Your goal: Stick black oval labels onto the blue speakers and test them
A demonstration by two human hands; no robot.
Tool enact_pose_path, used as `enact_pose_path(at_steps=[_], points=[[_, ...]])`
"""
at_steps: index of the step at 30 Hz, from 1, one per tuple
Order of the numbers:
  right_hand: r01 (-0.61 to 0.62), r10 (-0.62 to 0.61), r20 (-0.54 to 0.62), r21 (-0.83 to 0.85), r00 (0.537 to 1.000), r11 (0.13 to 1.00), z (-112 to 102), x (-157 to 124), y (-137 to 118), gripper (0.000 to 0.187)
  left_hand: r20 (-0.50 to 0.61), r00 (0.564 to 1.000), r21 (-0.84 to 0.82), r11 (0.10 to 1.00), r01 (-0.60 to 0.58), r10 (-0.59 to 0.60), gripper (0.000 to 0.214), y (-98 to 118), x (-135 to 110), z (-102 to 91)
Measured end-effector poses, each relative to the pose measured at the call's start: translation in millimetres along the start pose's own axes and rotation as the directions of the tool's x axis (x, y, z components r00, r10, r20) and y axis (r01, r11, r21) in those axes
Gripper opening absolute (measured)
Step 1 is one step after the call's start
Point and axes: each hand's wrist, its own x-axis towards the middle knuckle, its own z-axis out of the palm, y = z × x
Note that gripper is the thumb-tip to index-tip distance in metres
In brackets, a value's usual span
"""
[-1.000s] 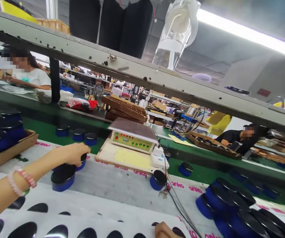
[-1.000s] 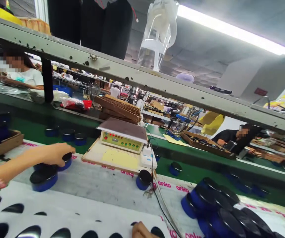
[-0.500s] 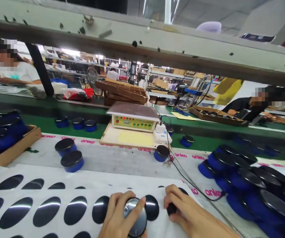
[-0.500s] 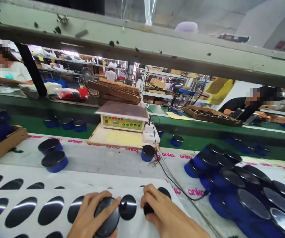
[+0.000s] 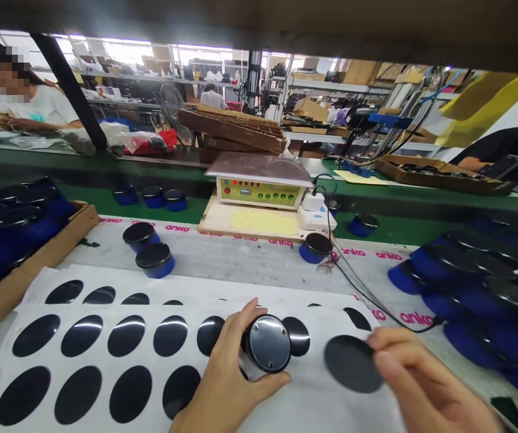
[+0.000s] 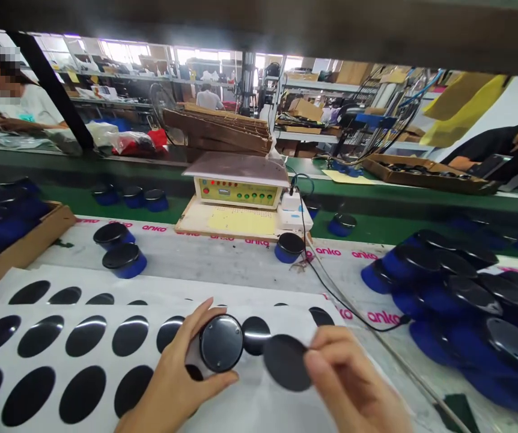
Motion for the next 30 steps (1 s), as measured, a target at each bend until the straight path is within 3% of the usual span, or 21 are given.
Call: enact_pose_path(at_steps=[2,5,7,11,19,25,30], points=[[-0.134,0.103,0.153,0.212,0.983,0.968,35.6,-8.8,-12.1,0.031,0.017,1.000,-0.035,0.999,0.003,-0.002,0.092,2.0,0.9,-1.3],[-0.322,0.239,0.252,0.372,0.938,0.871,74.1,-13.5,-20.5,0.030,0.040,0.999,-0.056,0.998,0.024,-0.022,0.091,4.2,1.6,-2.9],[-0.379,0.280,0.283,0.402,0.917,0.834,85.6,-13.6,-20.8,0.029,0.066,0.997,-0.054,0.997,0.053,-0.050,0.091,5.1,2.0,-4.3],[-0.394,0.288,0.304,0.390,0.908,0.832,88.8,-12.8,-18.3,0.028,0.139,0.988,-0.012,0.997,0.072,-0.070,0.089,4.8,2.7,-7.7],[-0.308,0.234,0.271,0.272,0.934,0.912,89.2,-10.7,-18.5,0.029,0.138,0.990,0.036,0.999,0.035,-0.040,0.089,3.3,4.2,-8.5],[-0.148,0.109,0.213,0.179,0.971,0.973,88.7,-10.7,-21.1,0.026,0.137,0.991,0.026,1.000,-0.009,0.005,0.088,2.7,3.3,-8.6],[-0.037,0.018,0.180,0.100,0.984,0.994,89.6,-12.2,-22.5,0.022,0.063,0.998,-0.016,1.000,-0.017,0.017,0.083,4.9,2.7,-6.4]])
